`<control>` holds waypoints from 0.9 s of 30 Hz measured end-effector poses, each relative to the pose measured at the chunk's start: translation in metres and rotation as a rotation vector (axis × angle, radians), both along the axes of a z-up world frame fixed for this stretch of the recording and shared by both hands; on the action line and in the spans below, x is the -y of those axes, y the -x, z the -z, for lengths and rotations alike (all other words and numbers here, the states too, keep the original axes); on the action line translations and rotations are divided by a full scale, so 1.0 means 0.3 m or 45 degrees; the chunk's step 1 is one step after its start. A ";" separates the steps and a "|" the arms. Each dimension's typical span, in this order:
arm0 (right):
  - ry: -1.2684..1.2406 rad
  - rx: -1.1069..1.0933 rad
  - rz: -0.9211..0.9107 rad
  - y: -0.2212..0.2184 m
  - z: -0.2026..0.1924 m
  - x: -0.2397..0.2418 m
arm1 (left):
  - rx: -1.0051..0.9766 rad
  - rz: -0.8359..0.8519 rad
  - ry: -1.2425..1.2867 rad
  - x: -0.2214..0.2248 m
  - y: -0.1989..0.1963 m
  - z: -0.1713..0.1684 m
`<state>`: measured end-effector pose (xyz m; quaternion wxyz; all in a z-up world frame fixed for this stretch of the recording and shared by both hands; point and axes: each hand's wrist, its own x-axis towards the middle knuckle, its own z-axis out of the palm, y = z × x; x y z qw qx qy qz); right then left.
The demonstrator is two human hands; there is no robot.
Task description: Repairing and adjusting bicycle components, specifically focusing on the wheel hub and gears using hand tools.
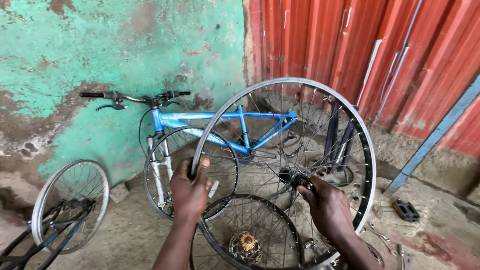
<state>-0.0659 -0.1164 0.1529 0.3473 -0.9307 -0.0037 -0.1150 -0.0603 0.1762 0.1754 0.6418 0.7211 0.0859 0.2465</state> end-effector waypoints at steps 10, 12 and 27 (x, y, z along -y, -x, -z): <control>0.210 0.098 -0.094 -0.035 0.072 -0.012 | -0.141 -0.197 -0.210 -0.056 -0.032 0.015; 0.248 0.029 -0.129 -0.041 0.051 -0.013 | -0.346 -0.310 -0.335 -0.055 -0.032 -0.005; 0.073 0.340 -0.110 -0.053 -0.063 -0.127 | 0.153 0.000 -0.409 0.008 0.054 -0.017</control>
